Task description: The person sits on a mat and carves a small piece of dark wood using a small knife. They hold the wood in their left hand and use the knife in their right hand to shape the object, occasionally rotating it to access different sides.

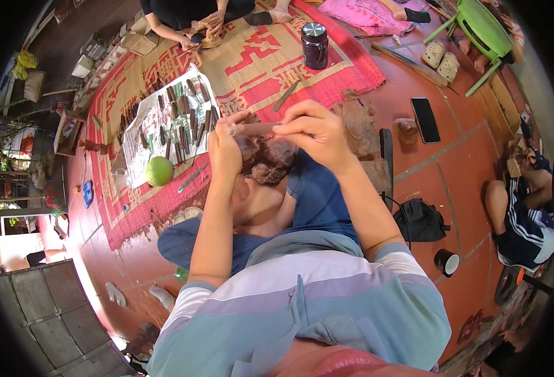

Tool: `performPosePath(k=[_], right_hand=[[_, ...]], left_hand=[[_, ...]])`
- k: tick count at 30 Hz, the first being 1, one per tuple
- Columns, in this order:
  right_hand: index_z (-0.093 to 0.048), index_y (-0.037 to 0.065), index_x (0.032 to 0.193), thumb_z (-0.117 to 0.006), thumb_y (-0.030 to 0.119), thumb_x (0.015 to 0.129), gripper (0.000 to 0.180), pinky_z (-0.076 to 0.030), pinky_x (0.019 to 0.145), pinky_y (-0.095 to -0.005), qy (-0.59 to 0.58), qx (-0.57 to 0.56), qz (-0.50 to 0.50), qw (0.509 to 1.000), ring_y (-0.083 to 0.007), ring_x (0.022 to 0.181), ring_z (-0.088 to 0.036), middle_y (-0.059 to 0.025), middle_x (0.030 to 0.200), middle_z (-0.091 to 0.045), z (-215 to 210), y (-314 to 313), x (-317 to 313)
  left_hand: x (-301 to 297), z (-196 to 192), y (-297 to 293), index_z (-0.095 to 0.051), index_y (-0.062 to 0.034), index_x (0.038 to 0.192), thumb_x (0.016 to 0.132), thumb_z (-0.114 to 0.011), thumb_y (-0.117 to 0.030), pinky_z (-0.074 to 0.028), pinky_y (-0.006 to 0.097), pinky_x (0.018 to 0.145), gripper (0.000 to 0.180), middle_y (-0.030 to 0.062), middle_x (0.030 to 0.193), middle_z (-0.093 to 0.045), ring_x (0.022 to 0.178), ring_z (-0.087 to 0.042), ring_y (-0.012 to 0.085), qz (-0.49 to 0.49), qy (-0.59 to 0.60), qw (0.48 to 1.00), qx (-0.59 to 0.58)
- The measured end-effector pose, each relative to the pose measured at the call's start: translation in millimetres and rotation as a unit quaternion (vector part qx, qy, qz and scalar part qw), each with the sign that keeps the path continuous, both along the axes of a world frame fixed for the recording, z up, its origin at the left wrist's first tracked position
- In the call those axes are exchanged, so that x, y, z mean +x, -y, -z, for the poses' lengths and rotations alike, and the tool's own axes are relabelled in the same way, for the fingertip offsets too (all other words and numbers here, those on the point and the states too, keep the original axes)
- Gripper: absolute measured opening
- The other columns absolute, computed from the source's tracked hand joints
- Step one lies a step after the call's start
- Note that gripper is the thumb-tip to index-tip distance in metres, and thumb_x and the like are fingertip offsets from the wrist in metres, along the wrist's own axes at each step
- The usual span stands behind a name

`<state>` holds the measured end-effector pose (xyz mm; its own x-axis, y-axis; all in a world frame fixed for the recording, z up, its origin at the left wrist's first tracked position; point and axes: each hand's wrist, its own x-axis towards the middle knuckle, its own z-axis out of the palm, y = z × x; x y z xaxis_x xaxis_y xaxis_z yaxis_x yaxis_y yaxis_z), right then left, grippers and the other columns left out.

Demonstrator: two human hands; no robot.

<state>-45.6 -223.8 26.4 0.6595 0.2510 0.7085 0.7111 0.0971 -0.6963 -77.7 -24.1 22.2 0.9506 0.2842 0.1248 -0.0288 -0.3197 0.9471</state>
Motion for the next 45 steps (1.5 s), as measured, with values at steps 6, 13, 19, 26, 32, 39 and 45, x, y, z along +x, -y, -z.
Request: performPosePath(k=[6, 13, 19, 26, 32, 39, 45], right_hand=[[-0.070, 0.000, 0.085, -0.072, -0.005, 0.073, 0.013, -0.047, 0.068, -0.0239, -0.172, 0.072, 0.090, 0.978, -0.0116, 0.078, -0.058, -0.0053, 0.090, -0.061, 91, 34, 27], [-0.069, 0.000, 0.088, -0.071, -0.004, 0.076, 0.013, -0.045, 0.067, -0.0209, -0.231, 0.135, -0.083, 0.960, -0.0088, 0.079, -0.057, -0.0041, 0.092, -0.060, 35, -13, 2], [-0.071, 0.002, 0.089, -0.072, 0.000, 0.076, 0.014, -0.047, 0.072, -0.0253, -0.252, 0.115, 0.018, 0.961, -0.0127, 0.083, -0.060, -0.0053, 0.090, -0.063, 94, 11, 14], [-0.071, 0.001, 0.090, -0.072, 0.002, 0.076, 0.014, -0.046, 0.072, -0.0246, -0.244, 0.132, -0.095, 0.956, -0.0122, 0.082, -0.059, -0.0051, 0.089, -0.062, 58, -27, 6], [-0.071, 0.001, 0.089, -0.071, 0.000, 0.077, 0.012, -0.046, 0.072, -0.0243, -0.336, 0.163, -0.023, 0.927, -0.0117, 0.081, -0.059, -0.0052, 0.089, -0.062, 71, 8, -1], [-0.069, -0.002, 0.089, -0.067, 0.003, 0.080, 0.010, -0.044, 0.059, -0.0224, -0.332, 0.097, -0.089, 0.934, -0.0093, 0.068, -0.056, -0.0051, 0.087, -0.063, 111, -20, 9], [-0.067, 0.001, 0.096, -0.064, 0.006, 0.087, 0.012, -0.037, 0.051, -0.0184, -0.505, 0.089, -0.032, 0.858, -0.0061, 0.060, -0.051, -0.0012, 0.084, -0.061, 166, 35, -23]], left_hand=[[15, 6, -1, -0.064, 0.0078, 0.104, 0.099, -0.021, -0.025, -0.046, 0.033, 0.089, 0.054, 0.0169, 0.097, -0.067, 0.093, -0.063, 0.0249, 0.011, 0.025, 0.997, -0.067], [3, -10, 1, -0.062, 0.0096, 0.106, 0.099, -0.019, -0.024, -0.045, 0.033, 0.090, 0.055, 0.0171, 0.097, -0.067, 0.095, -0.062, 0.0247, 0.037, -0.009, 0.999, -0.025], [10, 1, 1, -0.062, 0.0094, 0.106, 0.098, -0.021, -0.025, -0.045, 0.033, 0.091, 0.054, 0.0182, 0.099, -0.066, 0.096, -0.062, 0.0241, 0.019, -0.003, 0.998, -0.061], [5, -6, -1, -0.061, 0.0104, 0.106, 0.098, -0.022, -0.023, -0.045, 0.033, 0.091, 0.052, 0.0171, 0.100, -0.066, 0.095, -0.061, 0.0234, 0.027, 0.001, 0.997, -0.078], [5, 4, 0, -0.062, 0.0104, 0.104, 0.099, -0.023, -0.025, -0.045, 0.033, 0.090, 0.054, 0.0170, 0.099, -0.066, 0.095, -0.062, 0.0233, 0.014, 0.003, 0.998, -0.067], [6, 6, -5, -0.063, 0.0071, 0.105, 0.099, -0.022, -0.027, -0.045, 0.033, 0.090, 0.054, 0.0167, 0.099, -0.067, 0.095, -0.063, 0.0249, 0.010, 0.004, 0.998, -0.057], [-5, 11, 4, -0.055, 0.0042, 0.119, 0.101, -0.024, -0.034, -0.040, 0.033, 0.098, 0.053, 0.0163, 0.114, -0.061, 0.110, -0.055, 0.0235, 0.021, 0.073, 0.994, -0.082]])
